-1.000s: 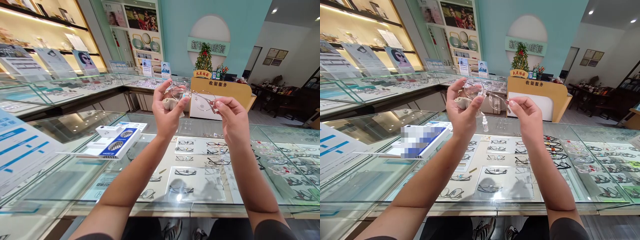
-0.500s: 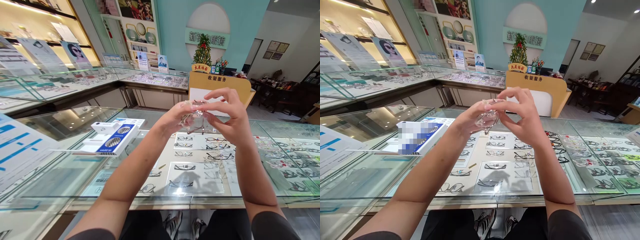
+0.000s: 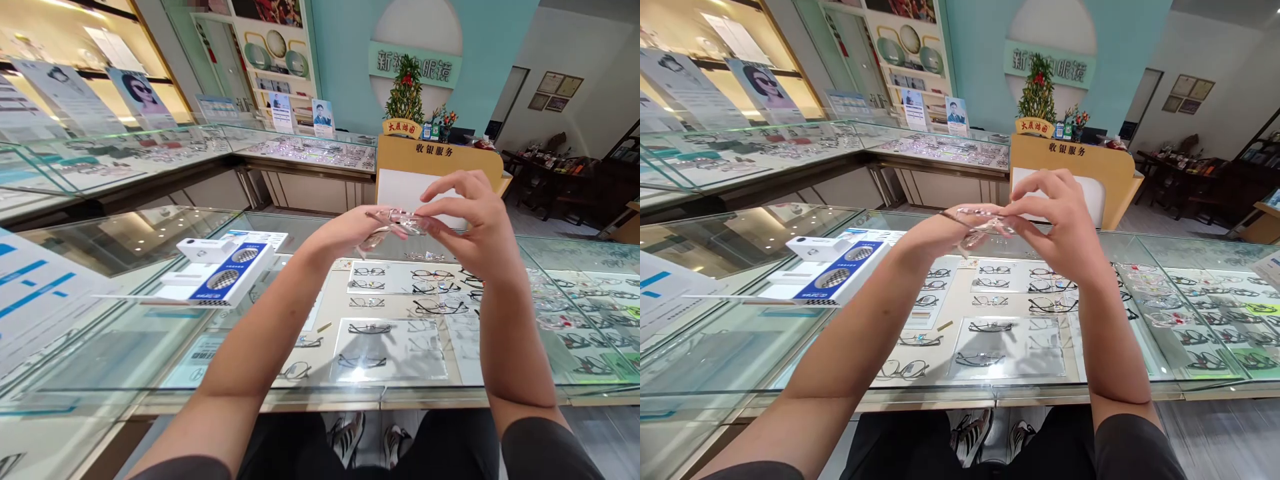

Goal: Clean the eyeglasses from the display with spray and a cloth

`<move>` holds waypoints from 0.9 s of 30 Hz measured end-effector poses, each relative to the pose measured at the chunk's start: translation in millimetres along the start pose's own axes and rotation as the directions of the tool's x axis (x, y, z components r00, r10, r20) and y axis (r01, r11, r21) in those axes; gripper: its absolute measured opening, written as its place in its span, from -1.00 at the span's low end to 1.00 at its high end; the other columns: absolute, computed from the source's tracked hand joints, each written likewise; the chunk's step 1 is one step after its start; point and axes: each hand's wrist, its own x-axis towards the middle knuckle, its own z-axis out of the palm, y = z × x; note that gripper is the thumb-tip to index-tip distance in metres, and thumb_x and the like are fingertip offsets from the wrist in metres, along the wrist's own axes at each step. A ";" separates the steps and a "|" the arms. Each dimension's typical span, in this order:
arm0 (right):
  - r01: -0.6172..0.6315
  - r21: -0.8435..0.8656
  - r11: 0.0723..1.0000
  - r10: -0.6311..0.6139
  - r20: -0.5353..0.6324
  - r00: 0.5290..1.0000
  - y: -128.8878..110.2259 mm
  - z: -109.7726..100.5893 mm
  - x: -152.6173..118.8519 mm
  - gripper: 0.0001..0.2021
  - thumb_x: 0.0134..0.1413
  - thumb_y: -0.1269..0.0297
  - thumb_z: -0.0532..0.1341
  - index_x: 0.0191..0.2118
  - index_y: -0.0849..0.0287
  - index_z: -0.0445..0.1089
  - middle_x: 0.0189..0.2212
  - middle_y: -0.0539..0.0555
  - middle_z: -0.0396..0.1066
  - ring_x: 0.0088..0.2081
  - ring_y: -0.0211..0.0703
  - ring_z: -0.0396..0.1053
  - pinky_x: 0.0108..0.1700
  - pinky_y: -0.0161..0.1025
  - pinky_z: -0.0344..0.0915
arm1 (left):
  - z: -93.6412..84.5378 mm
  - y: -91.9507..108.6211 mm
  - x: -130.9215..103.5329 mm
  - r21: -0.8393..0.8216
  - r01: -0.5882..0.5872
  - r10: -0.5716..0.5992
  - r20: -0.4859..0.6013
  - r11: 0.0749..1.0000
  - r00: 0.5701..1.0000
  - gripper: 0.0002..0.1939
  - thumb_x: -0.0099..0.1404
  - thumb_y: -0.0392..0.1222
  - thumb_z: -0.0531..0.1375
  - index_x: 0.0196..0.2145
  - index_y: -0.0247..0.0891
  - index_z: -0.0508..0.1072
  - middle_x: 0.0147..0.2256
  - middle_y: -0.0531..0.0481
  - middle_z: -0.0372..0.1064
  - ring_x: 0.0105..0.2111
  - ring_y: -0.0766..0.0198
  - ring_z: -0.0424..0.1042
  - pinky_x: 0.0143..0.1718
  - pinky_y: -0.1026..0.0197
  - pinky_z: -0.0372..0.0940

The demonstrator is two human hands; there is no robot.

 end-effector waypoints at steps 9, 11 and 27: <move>-0.339 -0.522 0.782 0.584 0.428 0.690 69.0 12.3 -0.6 -0.86 0.22 0.33 0.33 -0.29 0.04 0.69 -0.27 0.07 0.60 -0.11 0.00 0.48 0.15 0.00 0.25 | -27.4 -4.6 -17.2 0.748 0.165 -0.227 -0.020 0.643 0.974 -0.53 0.17 0.35 0.33 -0.31 -0.12 0.66 -0.32 -0.10 0.62 -0.32 0.05 0.51 -0.31 0.14 0.22; -0.388 -0.613 0.688 0.713 0.472 0.519 82.8 25.8 1.0 -0.85 0.20 0.33 0.34 -0.23 0.04 0.71 -0.20 0.06 0.66 -0.08 -0.01 0.52 0.13 -0.10 0.27 | -25.6 -1.7 -20.3 0.749 0.133 -0.213 0.011 0.649 0.977 -0.53 0.18 0.35 0.32 -0.31 -0.11 0.67 -0.32 -0.10 0.61 -0.32 0.05 0.51 -0.29 0.13 0.22; -0.393 -0.753 0.528 0.845 0.513 0.152 126.4 80.8 -16.9 -0.72 0.03 0.45 0.41 -0.14 0.02 0.72 -0.07 0.11 0.70 -0.03 0.07 0.62 -0.15 -0.21 0.45 | -18.2 13.5 -25.9 0.755 0.203 -0.314 0.004 0.624 0.949 -0.56 0.17 0.31 0.32 -0.29 -0.11 0.66 -0.24 -0.14 0.61 -0.30 0.00 0.52 -0.29 0.09 0.20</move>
